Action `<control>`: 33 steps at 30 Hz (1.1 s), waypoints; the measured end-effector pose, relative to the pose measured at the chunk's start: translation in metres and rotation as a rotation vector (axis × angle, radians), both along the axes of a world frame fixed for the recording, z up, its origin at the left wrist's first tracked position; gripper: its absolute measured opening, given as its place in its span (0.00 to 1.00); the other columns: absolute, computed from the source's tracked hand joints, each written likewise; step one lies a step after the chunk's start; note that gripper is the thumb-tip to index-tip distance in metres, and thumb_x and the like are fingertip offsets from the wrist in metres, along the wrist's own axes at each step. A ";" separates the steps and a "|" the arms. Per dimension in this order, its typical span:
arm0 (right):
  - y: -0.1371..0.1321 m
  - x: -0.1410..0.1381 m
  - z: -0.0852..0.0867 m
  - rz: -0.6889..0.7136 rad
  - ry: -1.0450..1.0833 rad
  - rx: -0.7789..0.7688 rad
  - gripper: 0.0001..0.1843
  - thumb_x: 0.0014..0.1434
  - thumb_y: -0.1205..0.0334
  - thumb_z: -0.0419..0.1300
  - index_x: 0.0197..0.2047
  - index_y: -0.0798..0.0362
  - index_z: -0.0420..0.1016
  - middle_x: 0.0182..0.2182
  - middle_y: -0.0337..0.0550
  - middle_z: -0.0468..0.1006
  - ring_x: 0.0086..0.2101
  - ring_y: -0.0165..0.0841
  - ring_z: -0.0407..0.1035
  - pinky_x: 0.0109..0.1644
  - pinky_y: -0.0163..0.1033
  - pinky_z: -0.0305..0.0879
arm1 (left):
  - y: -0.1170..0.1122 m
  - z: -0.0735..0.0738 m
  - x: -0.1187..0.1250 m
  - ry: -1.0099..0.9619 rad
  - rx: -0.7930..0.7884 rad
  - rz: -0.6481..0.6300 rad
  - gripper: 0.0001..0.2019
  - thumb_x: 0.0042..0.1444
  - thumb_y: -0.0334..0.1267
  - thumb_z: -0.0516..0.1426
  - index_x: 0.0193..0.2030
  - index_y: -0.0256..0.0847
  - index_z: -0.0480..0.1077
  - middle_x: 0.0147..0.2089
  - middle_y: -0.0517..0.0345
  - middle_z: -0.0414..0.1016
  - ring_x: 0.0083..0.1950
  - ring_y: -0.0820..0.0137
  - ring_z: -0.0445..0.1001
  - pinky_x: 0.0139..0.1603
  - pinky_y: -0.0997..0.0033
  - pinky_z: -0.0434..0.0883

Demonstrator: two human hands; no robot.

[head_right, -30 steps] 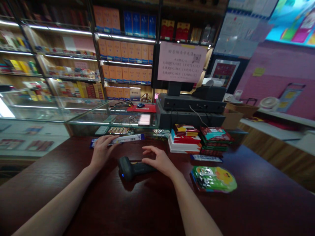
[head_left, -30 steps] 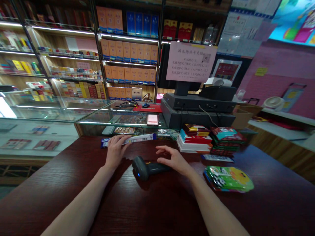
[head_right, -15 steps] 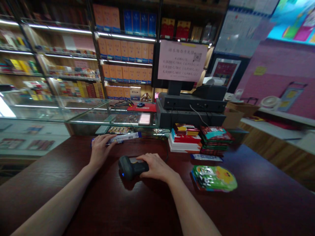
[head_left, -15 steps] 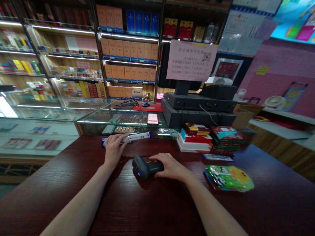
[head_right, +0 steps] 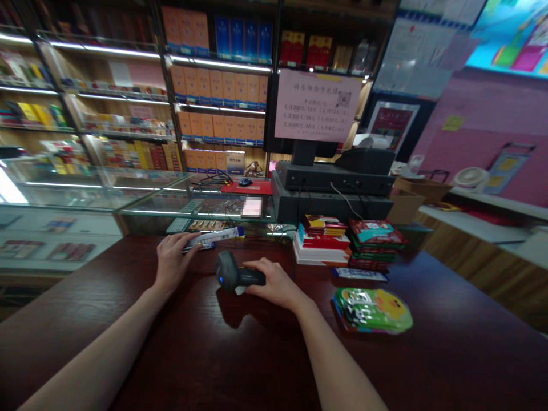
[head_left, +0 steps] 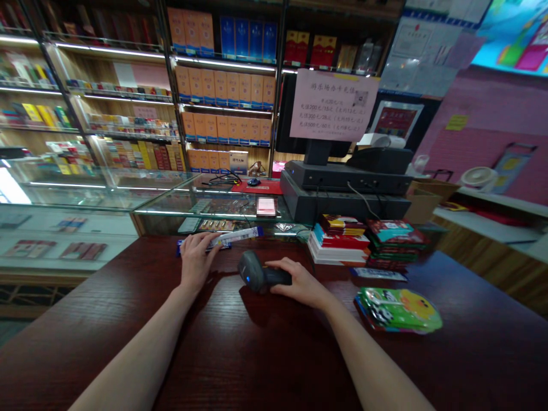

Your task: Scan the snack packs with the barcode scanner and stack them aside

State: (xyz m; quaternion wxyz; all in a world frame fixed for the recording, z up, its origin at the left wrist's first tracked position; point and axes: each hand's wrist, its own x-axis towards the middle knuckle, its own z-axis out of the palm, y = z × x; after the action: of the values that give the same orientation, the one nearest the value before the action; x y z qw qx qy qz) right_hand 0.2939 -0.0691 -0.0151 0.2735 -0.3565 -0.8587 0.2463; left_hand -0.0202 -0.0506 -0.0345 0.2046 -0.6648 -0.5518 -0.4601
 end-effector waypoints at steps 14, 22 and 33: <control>0.000 0.003 0.006 -0.002 0.178 -0.115 0.27 0.54 0.63 0.69 0.57 0.45 0.73 0.48 0.40 0.75 0.49 0.38 0.69 0.57 0.44 0.62 | 0.000 0.000 0.000 0.001 -0.003 0.025 0.14 0.63 0.45 0.57 0.53 0.48 0.75 0.47 0.52 0.77 0.50 0.57 0.71 0.56 0.54 0.63; 0.000 0.003 0.008 0.001 0.166 -0.133 0.27 0.53 0.62 0.69 0.57 0.46 0.73 0.47 0.40 0.75 0.49 0.38 0.69 0.56 0.43 0.61 | 0.001 -0.001 0.000 -0.013 -0.026 0.039 0.14 0.63 0.44 0.58 0.53 0.47 0.75 0.48 0.52 0.77 0.51 0.58 0.72 0.59 0.54 0.62; 0.000 -0.002 -0.006 0.037 -0.018 -0.077 0.35 0.49 0.60 0.73 0.60 0.42 0.72 0.48 0.41 0.75 0.49 0.39 0.69 0.57 0.44 0.60 | 0.000 0.000 0.001 -0.014 -0.021 0.023 0.14 0.63 0.45 0.57 0.53 0.47 0.75 0.48 0.51 0.77 0.51 0.58 0.72 0.59 0.54 0.62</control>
State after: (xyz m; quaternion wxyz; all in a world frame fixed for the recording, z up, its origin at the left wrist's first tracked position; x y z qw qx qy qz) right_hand 0.2917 -0.0692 -0.0211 0.2472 -0.3528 -0.8576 0.2809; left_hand -0.0193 -0.0503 -0.0344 0.1989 -0.6573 -0.5657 -0.4565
